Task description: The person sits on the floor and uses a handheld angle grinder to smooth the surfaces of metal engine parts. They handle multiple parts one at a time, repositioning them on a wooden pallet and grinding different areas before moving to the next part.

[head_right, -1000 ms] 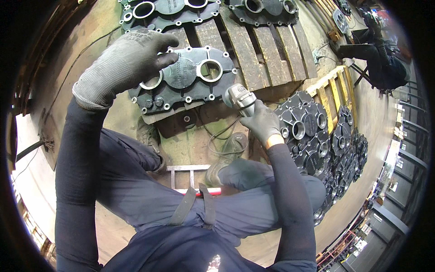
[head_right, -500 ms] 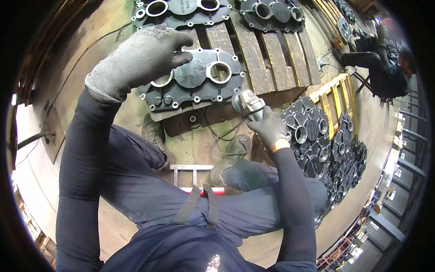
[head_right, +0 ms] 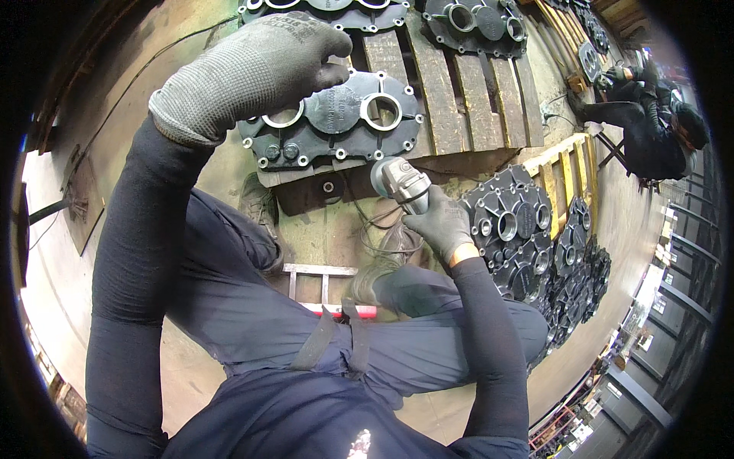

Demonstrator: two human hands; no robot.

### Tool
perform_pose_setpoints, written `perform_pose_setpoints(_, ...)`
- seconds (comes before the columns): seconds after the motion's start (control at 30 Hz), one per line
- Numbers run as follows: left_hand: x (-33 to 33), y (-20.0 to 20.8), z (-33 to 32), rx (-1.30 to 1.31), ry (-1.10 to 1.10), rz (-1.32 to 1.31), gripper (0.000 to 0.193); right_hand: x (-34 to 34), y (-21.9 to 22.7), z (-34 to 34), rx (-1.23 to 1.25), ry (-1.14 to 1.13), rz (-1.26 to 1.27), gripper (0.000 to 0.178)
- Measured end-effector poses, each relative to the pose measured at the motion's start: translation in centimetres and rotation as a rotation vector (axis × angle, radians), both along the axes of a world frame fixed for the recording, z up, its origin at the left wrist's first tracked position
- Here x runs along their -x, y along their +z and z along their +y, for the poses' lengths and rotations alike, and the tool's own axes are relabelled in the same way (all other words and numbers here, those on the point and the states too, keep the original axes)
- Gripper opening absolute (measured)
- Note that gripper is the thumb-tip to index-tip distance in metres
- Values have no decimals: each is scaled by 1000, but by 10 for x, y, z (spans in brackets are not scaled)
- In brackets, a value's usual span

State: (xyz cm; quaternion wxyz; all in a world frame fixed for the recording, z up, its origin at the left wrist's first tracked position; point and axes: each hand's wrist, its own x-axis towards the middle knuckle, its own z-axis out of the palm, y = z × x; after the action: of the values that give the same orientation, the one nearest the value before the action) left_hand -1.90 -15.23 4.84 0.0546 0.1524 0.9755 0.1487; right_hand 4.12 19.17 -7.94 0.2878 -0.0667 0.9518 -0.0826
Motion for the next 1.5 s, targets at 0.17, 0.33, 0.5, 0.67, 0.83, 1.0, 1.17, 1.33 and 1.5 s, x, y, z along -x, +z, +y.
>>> perform_pose_setpoints(0.17,7,2,-9,-28,-63,-44,28,1,-5,-10,3,27,-8,62)
perform_pose_setpoints(0.33,6,2,-9,-74,-91,13,25,12,-7,-21,-13,7,8,67)
perform_pose_setpoints(0.5,7,9,-11,-79,-117,-13,24,9,-8,-10,-32,41,13,66)
perform_pose_setpoints(0.67,5,-3,-10,-117,-162,173,20,12,-9,-23,-7,8,7,70)
perform_pose_setpoints(0.83,-4,6,-1,28,8,-51,36,-1,-2,-15,-18,49,-12,63)
perform_pose_setpoints(1.0,1,-3,-14,-104,-152,196,15,-9,6,-34,112,46,5,64)
perform_pose_setpoints(1.17,4,0,-12,-15,-175,147,18,-6,8,-63,77,95,-50,60)
perform_pose_setpoints(1.33,-6,8,-24,-66,-171,177,17,-2,4,-73,46,127,-74,59)
perform_pose_setpoints(1.5,-2,-6,-30,-149,-176,208,15,3,-2,-80,53,133,-70,60)
